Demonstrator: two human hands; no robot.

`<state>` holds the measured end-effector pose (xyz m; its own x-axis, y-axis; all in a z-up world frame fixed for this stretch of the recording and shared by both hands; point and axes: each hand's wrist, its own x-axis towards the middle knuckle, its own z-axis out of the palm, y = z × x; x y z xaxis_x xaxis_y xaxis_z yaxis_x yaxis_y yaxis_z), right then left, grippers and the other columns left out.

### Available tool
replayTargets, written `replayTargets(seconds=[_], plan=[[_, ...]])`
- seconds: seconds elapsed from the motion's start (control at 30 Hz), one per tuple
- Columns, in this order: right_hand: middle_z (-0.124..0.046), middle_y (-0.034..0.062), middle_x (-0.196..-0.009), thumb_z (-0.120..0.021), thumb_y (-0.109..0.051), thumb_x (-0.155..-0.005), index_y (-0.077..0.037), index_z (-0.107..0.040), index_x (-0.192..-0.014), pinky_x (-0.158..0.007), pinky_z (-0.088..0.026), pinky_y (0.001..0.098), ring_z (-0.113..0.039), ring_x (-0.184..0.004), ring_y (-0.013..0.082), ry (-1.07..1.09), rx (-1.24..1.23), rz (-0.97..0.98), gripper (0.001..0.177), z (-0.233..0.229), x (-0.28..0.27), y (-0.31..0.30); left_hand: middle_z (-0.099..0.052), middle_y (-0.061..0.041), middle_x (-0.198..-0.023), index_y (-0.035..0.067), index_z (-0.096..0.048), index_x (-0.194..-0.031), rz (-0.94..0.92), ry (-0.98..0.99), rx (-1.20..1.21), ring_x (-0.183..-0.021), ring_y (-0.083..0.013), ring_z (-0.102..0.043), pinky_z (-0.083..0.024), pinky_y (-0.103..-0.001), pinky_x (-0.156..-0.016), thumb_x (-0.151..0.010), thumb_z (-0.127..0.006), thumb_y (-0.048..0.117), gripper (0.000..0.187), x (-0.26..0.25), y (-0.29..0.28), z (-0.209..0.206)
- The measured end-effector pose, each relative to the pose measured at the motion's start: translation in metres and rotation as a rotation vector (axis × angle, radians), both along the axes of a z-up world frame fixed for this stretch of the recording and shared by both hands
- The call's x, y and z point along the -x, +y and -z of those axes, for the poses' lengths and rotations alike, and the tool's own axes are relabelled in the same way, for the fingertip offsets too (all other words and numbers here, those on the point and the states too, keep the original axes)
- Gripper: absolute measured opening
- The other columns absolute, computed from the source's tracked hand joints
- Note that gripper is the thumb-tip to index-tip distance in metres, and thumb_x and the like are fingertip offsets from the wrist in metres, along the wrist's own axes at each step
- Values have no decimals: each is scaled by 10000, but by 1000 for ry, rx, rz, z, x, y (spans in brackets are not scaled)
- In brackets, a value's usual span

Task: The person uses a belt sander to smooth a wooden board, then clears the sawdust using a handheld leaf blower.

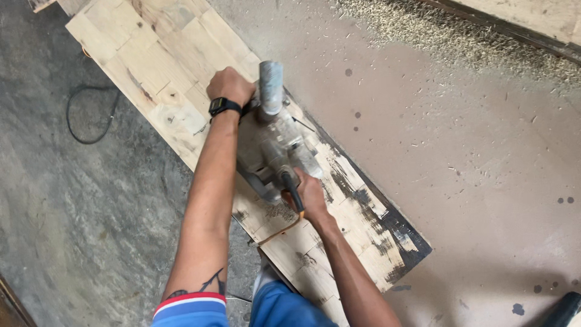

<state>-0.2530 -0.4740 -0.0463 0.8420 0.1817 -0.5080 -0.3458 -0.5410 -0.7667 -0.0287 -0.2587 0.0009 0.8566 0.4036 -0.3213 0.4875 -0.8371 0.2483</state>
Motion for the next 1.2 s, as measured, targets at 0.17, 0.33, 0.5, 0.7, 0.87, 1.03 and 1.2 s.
replayTargets(seconds=[0.17, 0.33, 0.5, 0.7, 0.87, 1.03, 1.2], plan=[[-792, 123, -856, -697, -44, -859, -52, -664, -1026, -553, -687, 285, -776, -603, 204, -151, -102, -44, 170, 3, -17, -32, -762, -140, -1088, 99, -770, -993, -10, 46, -4, -1022, -390, -717, -593, -484, -835, -795, -807, 415, 375, -29, -35, 5], [-765, 100, -821, -743, -60, -780, -58, -648, -983, -496, -644, 281, -761, -614, 198, -315, 34, -42, 224, 15, -26, -57, -771, -134, -1090, 114, -797, -1061, 40, -17, -10, -1034, -361, -733, -595, -453, -847, -820, -768, 362, 347, -50, -64, 15], [-660, 23, -679, -673, -173, -626, -127, -554, -755, -550, -434, 349, -582, -595, 169, -85, 26, 124, 181, -45, -42, -62, -777, -107, -969, 111, -796, -963, 89, -37, 27, -930, -361, -744, -613, -456, -759, -782, -730, 279, 256, -67, -90, 27], [-585, 13, -660, -667, -193, -602, -129, -510, -728, -531, -391, 363, -514, -591, 173, -104, 66, 148, 212, -34, -40, -75, -778, -79, -882, 118, -801, -897, 98, -33, 29, -862, -332, -752, -624, -442, -725, -803, -788, 348, 249, -69, -109, 24], [-654, 15, -702, -700, -173, -645, -137, -570, -787, -518, -469, 329, -604, -600, 167, -61, 53, 143, 196, -26, -34, -74, -765, -37, -858, 156, -792, -873, 79, 40, 19, -826, -273, -734, -614, -395, -708, -844, -813, 384, 231, -63, -107, 20], [-720, 53, -698, -641, -204, -697, -75, -632, -852, -426, -546, 314, -650, -520, 171, -246, -38, 70, 202, 0, -26, -66, -772, -79, -924, 129, -788, -906, 83, 30, 6, -856, -278, -739, -610, -409, -720, -840, -842, 428, 311, -54, -89, 14], [-738, 130, -767, -615, -148, -793, -30, -641, -950, -464, -625, 327, -711, -548, 226, -330, -59, 4, 199, 3, -19, -45, -771, -135, -1071, 95, -785, -1006, 59, 24, -5, -986, -341, -737, -609, -467, -820, -810, -864, 492, 449, -43, -64, 9]])
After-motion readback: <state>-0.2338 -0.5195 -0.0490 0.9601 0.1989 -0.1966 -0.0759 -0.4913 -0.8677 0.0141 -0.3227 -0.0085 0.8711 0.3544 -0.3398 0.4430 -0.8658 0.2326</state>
